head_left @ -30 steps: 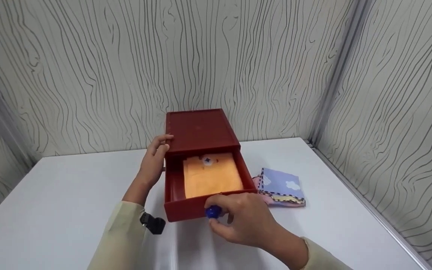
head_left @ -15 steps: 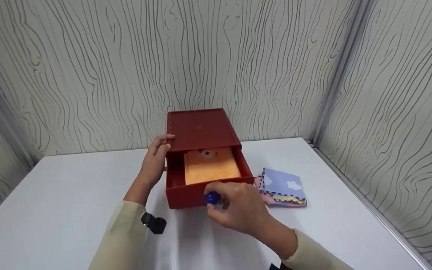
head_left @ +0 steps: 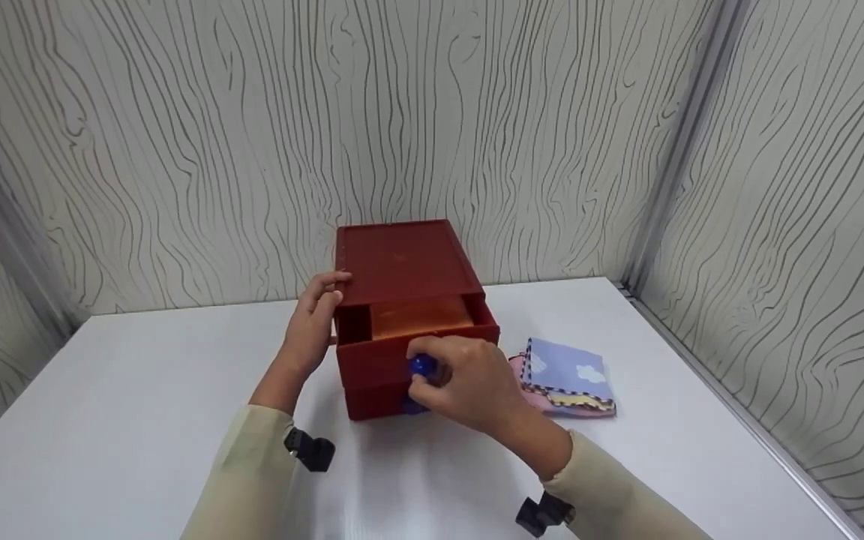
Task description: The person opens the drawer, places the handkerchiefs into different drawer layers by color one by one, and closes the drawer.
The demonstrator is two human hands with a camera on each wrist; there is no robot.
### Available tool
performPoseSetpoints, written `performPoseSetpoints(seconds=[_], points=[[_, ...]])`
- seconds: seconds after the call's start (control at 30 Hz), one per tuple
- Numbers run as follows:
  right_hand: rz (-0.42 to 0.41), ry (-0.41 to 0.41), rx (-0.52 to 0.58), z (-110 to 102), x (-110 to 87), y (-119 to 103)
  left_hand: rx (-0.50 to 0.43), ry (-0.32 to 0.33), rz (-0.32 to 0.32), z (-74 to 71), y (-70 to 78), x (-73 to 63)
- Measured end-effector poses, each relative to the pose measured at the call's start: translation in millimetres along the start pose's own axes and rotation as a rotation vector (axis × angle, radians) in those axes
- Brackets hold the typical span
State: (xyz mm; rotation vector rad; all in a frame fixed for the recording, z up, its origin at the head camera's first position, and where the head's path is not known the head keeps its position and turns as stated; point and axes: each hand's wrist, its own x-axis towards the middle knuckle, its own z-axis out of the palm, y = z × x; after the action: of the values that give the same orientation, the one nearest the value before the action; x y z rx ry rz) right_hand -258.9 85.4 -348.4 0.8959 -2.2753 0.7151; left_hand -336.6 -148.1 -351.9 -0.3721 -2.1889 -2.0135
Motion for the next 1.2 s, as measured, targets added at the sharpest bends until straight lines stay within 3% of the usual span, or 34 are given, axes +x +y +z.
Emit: performPoseSetpoints(seconds=[0.43,0.63,0.83,1.2], points=[[-0.005,-0.004,0.02,14.8,20.6,18.6,0.017,-0.007,0.005,-3.0,0.0,-0.2],[0.04,-0.016,0.035,19.6,28.1,25.8,0.065,0.011,0.001,-0.8,-0.5,-0.9],[0.09,-0.021,0.08,22.8,33.6,32.8,0.05,0.012,0.008,2.7,-0.3,-0.5],[0.109,-0.044,0.092,25.8,34.1,32.9,0.051,0.026,0.014,1.7,-0.3,-1.8]])
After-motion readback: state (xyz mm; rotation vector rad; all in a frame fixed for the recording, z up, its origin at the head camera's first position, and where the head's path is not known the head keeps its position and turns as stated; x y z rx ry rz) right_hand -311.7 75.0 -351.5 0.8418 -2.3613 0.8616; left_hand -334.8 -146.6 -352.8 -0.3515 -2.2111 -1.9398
